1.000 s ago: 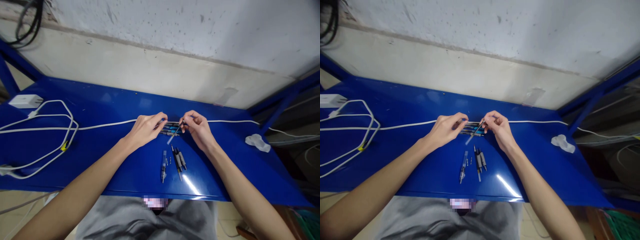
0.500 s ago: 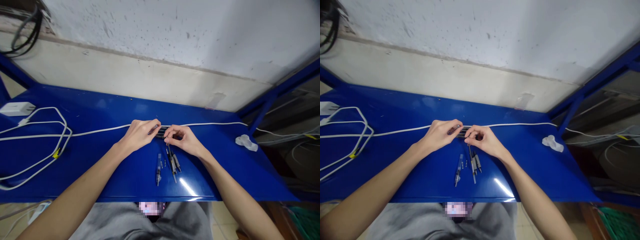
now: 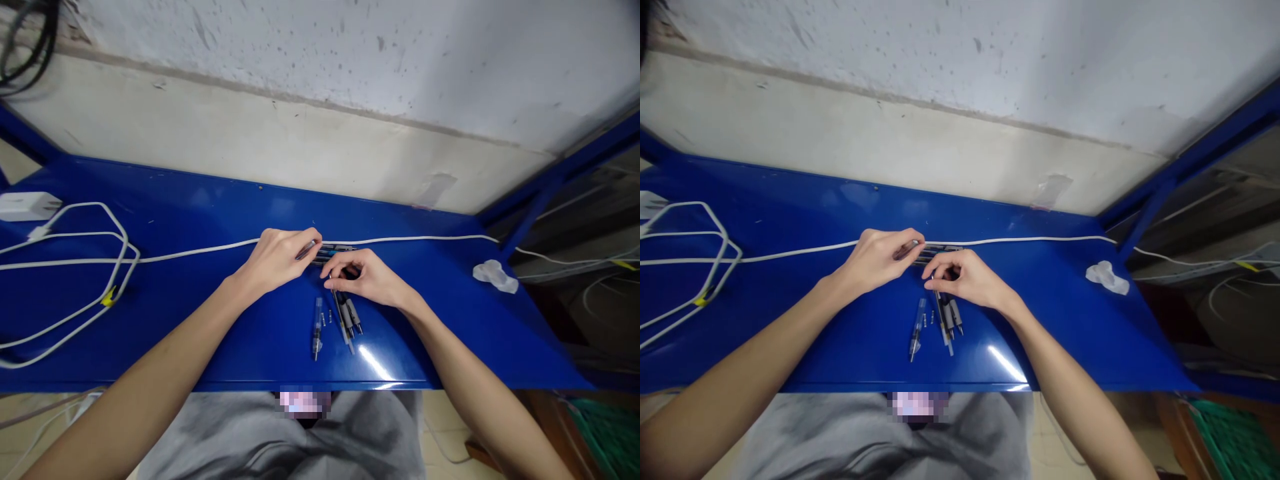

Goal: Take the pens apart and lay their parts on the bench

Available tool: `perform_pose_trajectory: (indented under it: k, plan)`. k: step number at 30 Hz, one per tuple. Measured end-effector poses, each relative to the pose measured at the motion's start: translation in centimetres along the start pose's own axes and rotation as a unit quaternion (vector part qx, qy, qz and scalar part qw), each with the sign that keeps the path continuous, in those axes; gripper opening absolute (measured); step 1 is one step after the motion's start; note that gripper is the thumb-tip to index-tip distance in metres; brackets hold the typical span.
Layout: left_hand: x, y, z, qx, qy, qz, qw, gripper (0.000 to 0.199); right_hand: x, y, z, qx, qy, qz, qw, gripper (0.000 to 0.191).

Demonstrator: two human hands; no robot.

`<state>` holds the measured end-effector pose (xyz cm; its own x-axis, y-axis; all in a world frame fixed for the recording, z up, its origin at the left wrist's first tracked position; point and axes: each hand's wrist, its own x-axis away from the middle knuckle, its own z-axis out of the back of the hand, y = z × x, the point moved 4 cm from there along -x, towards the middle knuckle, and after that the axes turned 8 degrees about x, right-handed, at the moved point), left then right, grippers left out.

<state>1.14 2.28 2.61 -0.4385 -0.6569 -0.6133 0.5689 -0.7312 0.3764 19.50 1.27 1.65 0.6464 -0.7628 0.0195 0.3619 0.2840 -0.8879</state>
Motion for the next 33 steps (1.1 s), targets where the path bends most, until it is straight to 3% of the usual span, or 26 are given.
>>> perform_pose_trajectory:
  k: [9,22,33]
  plan:
    - [-0.12,0.26,0.08,0.005,-0.008,0.004,1.000,0.012,0.22,-0.44,-0.02,0.054,-0.007,0.025,0.998,0.017]
    - [-0.06,0.42,-0.05,0.000,-0.021,-0.007,1.000,0.016,0.30,-0.69,-0.05,0.077,-0.017,0.028,0.996,0.033]
    - [-0.07,0.43,-0.20,-0.003,-0.027,-0.003,1.000,0.018,0.28,-0.34,-0.16,0.020,-0.030,0.003,0.999,0.024]
